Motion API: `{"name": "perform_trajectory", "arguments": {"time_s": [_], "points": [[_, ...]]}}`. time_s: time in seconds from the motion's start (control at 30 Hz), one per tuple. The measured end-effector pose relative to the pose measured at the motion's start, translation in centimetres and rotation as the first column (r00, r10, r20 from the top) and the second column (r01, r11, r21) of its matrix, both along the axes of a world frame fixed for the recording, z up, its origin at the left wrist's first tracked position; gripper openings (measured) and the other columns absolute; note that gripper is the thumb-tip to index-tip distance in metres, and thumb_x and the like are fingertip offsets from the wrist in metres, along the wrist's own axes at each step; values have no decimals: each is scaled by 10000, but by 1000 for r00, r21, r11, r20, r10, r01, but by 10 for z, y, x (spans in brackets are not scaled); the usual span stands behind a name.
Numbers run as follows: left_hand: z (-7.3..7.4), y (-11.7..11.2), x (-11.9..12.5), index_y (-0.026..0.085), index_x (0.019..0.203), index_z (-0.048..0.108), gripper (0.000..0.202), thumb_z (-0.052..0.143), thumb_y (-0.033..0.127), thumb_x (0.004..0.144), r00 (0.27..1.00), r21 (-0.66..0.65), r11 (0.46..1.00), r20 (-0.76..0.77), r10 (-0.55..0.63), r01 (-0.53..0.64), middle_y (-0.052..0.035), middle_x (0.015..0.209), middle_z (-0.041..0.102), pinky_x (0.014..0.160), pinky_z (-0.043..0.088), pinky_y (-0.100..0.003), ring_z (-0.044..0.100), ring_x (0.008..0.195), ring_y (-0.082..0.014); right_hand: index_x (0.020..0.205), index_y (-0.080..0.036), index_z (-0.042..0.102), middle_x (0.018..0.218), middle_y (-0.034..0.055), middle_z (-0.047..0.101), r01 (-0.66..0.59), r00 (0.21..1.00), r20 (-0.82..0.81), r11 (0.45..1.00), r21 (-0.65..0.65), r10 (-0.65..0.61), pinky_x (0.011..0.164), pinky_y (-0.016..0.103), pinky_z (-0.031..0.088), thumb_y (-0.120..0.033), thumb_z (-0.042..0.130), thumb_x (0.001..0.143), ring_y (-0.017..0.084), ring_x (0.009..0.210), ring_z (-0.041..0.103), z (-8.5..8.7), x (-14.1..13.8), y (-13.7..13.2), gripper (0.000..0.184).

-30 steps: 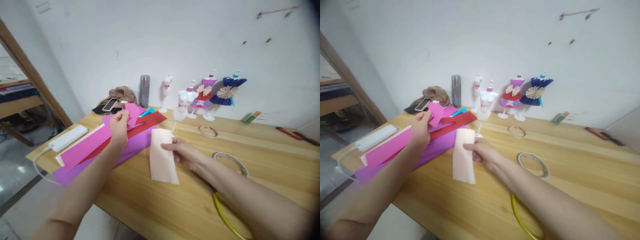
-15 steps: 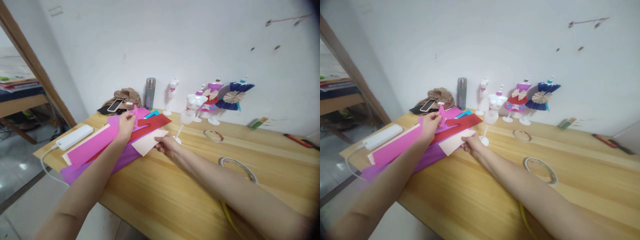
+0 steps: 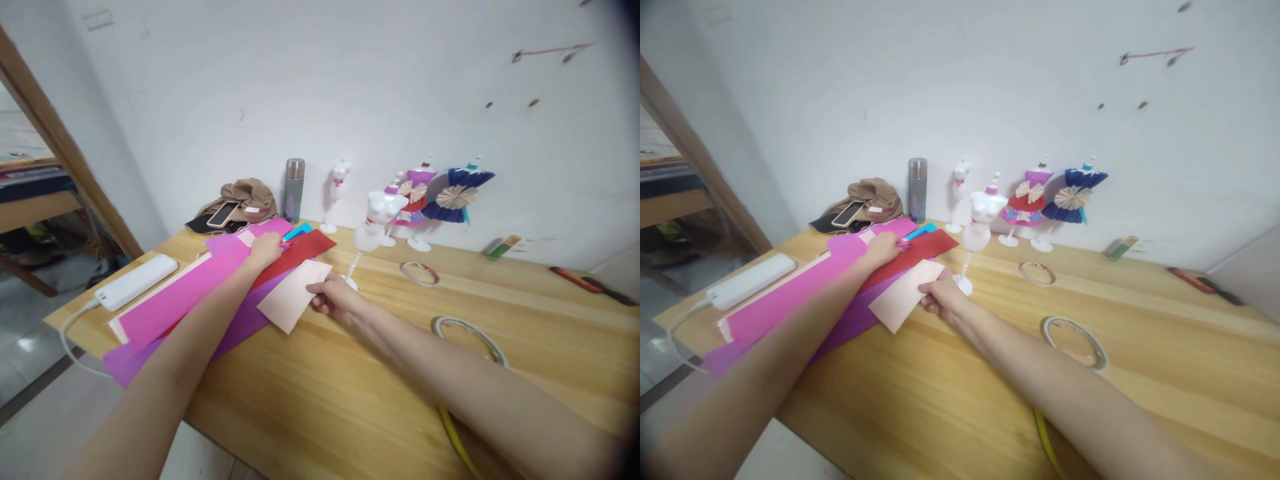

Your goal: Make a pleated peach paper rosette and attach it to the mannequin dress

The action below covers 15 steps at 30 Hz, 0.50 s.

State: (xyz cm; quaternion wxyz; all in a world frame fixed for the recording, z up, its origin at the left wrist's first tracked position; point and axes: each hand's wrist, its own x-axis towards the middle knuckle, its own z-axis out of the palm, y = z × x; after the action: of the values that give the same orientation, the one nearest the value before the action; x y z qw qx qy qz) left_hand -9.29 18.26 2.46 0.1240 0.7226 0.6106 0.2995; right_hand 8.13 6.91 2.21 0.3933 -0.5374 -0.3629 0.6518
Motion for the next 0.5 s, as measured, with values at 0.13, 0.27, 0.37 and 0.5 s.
{"name": "perform_trajectory", "arguments": {"time_s": [0.13, 0.27, 0.37, 0.5], "points": [[11, 11, -19, 198, 447, 434, 437, 696, 332, 769, 996, 28, 999, 80, 43, -46, 0, 494, 435, 608, 309, -290, 465, 588, -155, 773, -149, 567, 481, 1, 608, 16, 999, -39, 1000, 14, -16, 319, 127, 317, 27, 555, 807, 60, 343, 484, 7, 2, 7, 179], [19, 16, -33, 192, 433, 424, 393, 668, 215, 740, 975, 43, 993, 200, 98, -109, 38, 445, 360, 562, 248, -283, 354, 518, -112, 787, -155, 551, 487, -40, 553, 45, 998, -56, 997, 68, -42, 346, 127, 329, 7, 553, 863, 53, 378, 487, 15, -5, 23, 179], [22, 17, -39, 185, 453, 473, 336, 655, 218, 733, 953, 40, 991, 281, 112, -128, 43, 435, 375, 547, 236, -280, 337, 504, -107, 837, -130, 593, 584, -34, 574, 62, 998, -26, 993, 98, -60, 404, 143, 393, -91, 595, 922, 57, 460, 519, 17, -15, 39, 94], [29, 17, -47, 164, 494, 544, 249, 644, 222, 714, 922, 28, 990, 368, 119, -139, 41, 451, 408, 543, 235, -270, 343, 502, -103, 1160, -141, 625, 1053, 55, 670, 73, 995, 57, 995, 67, -77, 698, 307, 586, -326, 615, 967, 144, 826, 664, 7, -23, 58, 267]]}}
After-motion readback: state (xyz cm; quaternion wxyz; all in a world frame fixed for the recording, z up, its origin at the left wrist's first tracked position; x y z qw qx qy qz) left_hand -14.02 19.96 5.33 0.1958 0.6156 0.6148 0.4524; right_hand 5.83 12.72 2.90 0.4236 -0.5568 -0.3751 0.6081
